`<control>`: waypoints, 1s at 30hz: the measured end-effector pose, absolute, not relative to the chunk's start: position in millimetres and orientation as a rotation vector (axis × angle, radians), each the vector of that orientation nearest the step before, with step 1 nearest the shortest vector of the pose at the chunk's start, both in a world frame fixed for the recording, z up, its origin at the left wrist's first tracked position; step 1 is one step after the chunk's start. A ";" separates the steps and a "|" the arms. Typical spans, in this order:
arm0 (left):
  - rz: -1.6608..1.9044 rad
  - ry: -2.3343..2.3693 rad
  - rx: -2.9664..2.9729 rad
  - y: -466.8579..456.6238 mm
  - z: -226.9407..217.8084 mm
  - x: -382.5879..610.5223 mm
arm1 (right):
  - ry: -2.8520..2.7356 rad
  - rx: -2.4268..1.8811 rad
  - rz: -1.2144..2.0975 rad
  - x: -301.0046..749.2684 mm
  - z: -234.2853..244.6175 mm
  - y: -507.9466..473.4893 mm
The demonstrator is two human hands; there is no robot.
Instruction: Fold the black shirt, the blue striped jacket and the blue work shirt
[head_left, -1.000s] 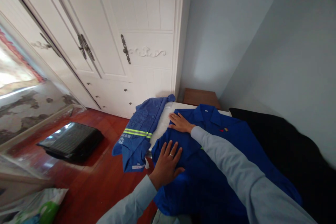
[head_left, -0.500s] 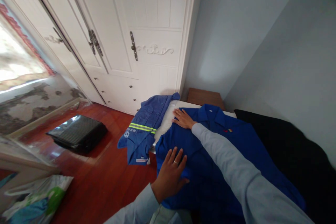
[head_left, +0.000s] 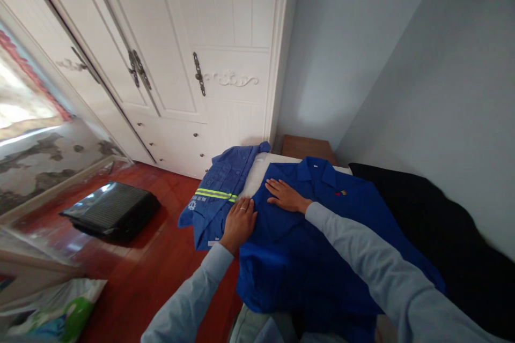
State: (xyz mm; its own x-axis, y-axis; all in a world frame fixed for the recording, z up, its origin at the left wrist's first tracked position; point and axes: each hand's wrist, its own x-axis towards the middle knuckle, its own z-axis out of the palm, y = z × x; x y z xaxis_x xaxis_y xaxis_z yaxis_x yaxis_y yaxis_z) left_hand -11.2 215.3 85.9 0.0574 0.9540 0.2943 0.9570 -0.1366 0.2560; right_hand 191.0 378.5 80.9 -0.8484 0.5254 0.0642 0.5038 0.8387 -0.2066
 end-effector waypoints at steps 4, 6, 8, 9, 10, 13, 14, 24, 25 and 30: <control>-0.610 -2.095 -2.209 210.9 78.8 -6.8 | -2.854 -1.060 0.317 213.9 82.0 398.6; -0.589 -2.102 -2.204 211.1 79.1 -6.6 | -2.836 -1.140 0.323 218.7 83.5 406.0; -0.575 -2.103 -2.219 212.2 81.3 -7.7 | -2.820 -1.168 0.320 219.7 84.7 408.8; -0.570 -2.104 -2.230 212.9 83.0 -8.5 | -2.819 -1.175 0.306 219.0 85.3 408.7; -0.562 -2.106 -2.241 213.9 85.1 -9.0 | -2.819 -1.186 0.282 217.4 86.2 407.7; -0.511 -2.110 -2.259 216.8 91.4 -8.7 | -2.812 -1.233 0.194 206.8 91.3 402.7; -0.492 -2.100 -2.263 217.5 92.8 -7.9 | -2.803 -1.235 0.171 201.4 93.8 401.0; -0.427 -1.910 -2.388 216.3 82.9 -5.4 | -3.004 -1.004 0.195 147.7 107.5 412.8; -0.418 -1.926 -2.392 214.8 82.6 -4.0 | -3.014 -1.013 0.192 145.8 106.5 415.5; -0.463 -2.028 -2.266 198.8 83.1 11.3 | -3.042 -1.054 0.165 141.6 100.4 422.8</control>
